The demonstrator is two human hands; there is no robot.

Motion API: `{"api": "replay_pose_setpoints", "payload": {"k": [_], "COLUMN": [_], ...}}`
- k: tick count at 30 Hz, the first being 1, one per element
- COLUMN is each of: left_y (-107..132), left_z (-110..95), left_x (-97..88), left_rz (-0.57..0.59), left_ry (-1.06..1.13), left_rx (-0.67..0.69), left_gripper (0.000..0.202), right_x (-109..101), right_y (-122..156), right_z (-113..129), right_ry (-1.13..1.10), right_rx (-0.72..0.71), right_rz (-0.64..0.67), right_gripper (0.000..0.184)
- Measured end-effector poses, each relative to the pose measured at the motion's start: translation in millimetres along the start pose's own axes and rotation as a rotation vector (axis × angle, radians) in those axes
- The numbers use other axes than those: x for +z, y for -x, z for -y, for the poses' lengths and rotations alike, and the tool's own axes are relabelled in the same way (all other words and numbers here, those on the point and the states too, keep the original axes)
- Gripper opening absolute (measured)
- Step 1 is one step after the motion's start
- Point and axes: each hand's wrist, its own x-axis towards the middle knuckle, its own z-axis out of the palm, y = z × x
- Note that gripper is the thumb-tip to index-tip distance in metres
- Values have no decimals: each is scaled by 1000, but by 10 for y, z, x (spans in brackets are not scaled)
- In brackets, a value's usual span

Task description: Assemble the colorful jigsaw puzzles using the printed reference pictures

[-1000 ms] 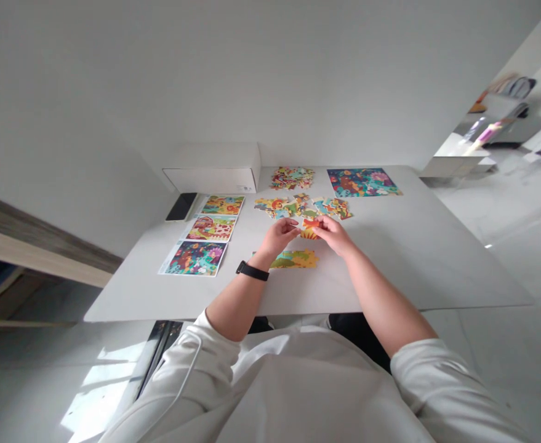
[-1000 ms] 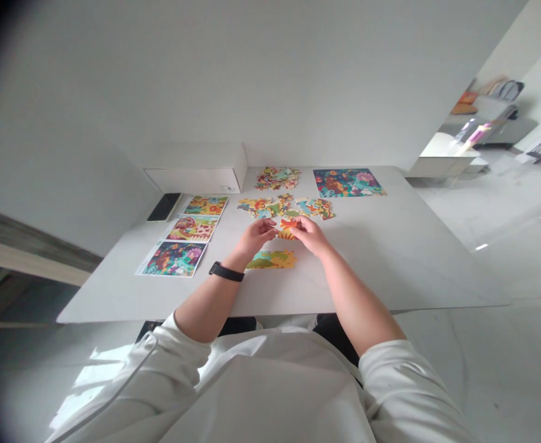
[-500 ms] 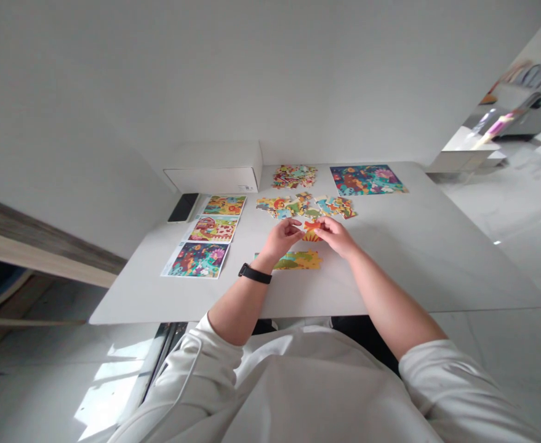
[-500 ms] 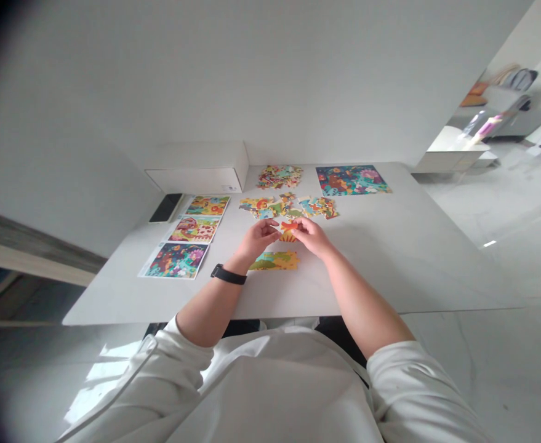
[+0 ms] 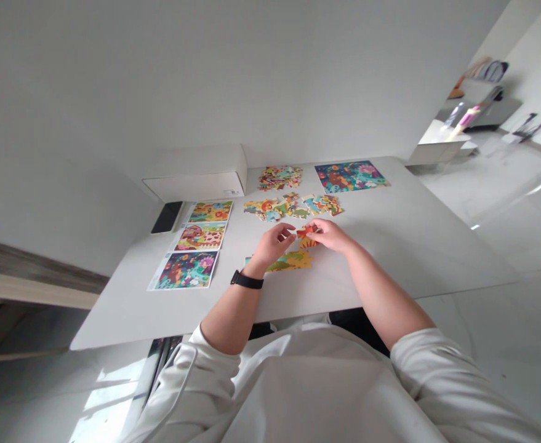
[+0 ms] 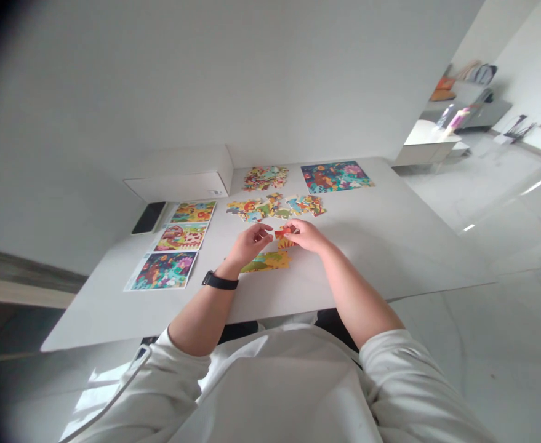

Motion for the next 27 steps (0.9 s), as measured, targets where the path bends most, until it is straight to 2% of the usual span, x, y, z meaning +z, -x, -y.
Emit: {"api": "replay_pose_setpoints", "payload": {"k": [3,8,14,21,27], "left_y": [27,70,126,145,165], "left_z": [-25,-61,-66,-94,-152], "left_x": [-14,0,91,106,86], "left_rz": [14,151,264,362,429], "left_ry": [-178,-325,-399,-552,-637], "left_rx": [36,57,72,84,115], "left_gripper": [28,31,29,34,41], "right_x": [-112,-205,-179,-96,-72], "right_y": [86,284,408,436,472], "right_z": [9,-26,-27,69,168], "right_ry": [95,101,264,549,669], "right_rx": [47,142,219,171,153], "right_rz": [88,157,159,122,117], "right_gripper": [22,36,23,23,24]}}
